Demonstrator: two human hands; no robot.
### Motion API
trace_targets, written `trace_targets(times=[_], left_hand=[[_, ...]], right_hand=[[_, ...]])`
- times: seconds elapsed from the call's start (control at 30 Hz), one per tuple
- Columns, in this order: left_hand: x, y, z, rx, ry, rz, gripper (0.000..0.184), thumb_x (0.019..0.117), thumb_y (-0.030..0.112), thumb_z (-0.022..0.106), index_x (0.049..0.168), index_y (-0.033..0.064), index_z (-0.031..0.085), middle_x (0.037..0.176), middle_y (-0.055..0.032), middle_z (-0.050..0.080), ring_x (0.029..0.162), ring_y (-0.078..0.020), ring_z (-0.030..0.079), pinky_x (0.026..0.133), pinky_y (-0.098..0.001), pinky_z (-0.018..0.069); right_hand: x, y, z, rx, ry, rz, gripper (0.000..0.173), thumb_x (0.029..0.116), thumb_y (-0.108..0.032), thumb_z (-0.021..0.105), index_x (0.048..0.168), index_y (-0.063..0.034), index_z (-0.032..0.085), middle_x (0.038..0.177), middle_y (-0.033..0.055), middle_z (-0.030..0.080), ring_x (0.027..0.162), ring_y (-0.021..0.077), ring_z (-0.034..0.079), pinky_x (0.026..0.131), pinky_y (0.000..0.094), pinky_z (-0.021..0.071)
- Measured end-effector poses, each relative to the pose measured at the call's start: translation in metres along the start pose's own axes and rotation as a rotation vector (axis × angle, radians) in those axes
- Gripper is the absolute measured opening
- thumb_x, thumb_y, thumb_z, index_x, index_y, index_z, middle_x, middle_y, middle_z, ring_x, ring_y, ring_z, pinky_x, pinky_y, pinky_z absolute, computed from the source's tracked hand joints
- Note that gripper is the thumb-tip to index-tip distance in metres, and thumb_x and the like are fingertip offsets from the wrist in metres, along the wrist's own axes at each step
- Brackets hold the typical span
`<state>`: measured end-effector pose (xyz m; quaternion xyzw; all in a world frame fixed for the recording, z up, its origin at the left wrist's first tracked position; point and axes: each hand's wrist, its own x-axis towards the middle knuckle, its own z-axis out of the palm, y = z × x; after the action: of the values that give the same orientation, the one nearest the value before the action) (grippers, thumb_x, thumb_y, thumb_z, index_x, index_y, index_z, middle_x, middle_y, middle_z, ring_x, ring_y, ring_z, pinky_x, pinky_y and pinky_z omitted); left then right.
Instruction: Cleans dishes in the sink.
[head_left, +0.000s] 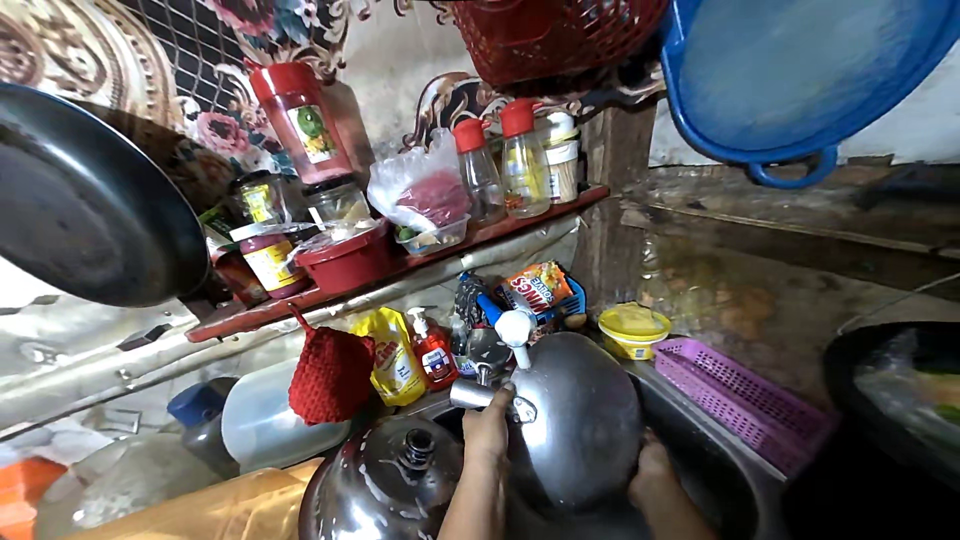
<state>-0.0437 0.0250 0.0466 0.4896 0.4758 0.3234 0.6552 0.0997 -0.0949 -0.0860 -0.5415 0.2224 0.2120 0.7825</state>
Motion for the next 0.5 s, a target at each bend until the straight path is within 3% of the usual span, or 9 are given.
trace_targets(times=[0.27,0.4,0.5], left_hand=[[-0.009,0.003,0.004,-0.025,0.061,0.081,0.031,0.0959,0.026,0.073,0.105,-0.0033,0.066,0.087,-0.0153,0.069,0.079,-0.0225,0.068,0.073,-0.0403,0.0575],[-0.016,0.001,0.0,-0.001,0.088,0.07,0.03,0.0985,0.026,0.07,0.105,-0.0024,0.067,0.085,-0.0144,0.068,0.077,-0.0225,0.066,0.071,-0.0405,0.0556],[-0.018,-0.006,-0.001,-0.001,0.085,0.051,0.03,0.0988,0.026,0.069,0.106,-0.0029,0.066,0.085,-0.0145,0.067,0.076,-0.0225,0.066,0.069,-0.0404,0.0555]], right_hand=[[0.001,0.001,0.006,-0.219,-0.006,-0.052,0.059,0.1113,-0.046,0.034,0.14,0.0003,0.054,0.14,0.0229,0.057,0.13,0.0344,0.054,0.105,0.058,0.0429],[-0.001,-0.024,0.011,-0.474,-0.116,-0.211,0.064,0.1115,-0.048,0.033,0.143,0.0037,0.054,0.149,0.0245,0.052,0.143,0.0349,0.045,0.116,0.0569,0.034],[0.0,-0.055,0.033,-0.686,-0.263,-0.369,0.061,0.1121,-0.045,0.034,0.136,0.005,0.06,0.144,0.0254,0.056,0.14,0.0358,0.049,0.116,0.0562,0.0345]])
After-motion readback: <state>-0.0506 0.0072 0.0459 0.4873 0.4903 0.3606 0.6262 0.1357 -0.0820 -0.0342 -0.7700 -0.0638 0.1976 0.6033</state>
